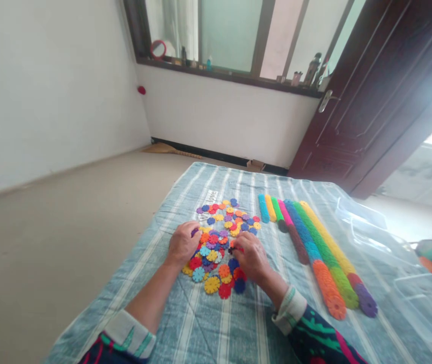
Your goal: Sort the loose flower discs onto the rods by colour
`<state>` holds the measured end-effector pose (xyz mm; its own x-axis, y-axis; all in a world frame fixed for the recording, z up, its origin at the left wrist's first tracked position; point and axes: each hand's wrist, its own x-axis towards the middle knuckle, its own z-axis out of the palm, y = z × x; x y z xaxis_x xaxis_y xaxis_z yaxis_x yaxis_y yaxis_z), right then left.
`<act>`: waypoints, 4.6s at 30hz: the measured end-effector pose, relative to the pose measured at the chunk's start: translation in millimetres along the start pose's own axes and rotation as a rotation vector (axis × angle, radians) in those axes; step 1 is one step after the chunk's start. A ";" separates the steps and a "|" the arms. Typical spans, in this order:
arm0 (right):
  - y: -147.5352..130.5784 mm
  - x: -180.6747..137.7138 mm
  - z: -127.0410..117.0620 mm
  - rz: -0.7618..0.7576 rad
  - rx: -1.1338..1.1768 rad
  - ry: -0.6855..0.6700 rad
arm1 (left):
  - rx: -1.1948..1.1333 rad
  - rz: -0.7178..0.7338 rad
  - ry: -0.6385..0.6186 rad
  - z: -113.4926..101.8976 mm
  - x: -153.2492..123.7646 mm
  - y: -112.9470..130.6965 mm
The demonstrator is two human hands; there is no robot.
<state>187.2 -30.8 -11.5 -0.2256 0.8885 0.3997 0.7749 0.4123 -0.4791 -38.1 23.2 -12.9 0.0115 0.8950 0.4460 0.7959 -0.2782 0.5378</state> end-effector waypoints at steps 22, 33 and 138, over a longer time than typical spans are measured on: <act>142.4 24.3 -105.8 0.275 -0.313 -0.052 | 0.009 0.010 0.009 3.6 3.7 -10.3; 70.8 9.7 -68.2 0.088 -0.251 -0.085 | -0.001 -0.005 -0.007 -0.3 0.2 -2.8; -50.0 43.2 24.8 -0.209 -0.268 -0.265 | -0.353 -0.310 0.137 -4.6 -2.5 -7.8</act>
<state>124.1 -8.1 10.4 -0.5109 0.8269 0.2352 0.8146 0.5531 -0.1750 -47.1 21.6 -14.9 -0.2926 0.9066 0.3040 0.4951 -0.1283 0.8593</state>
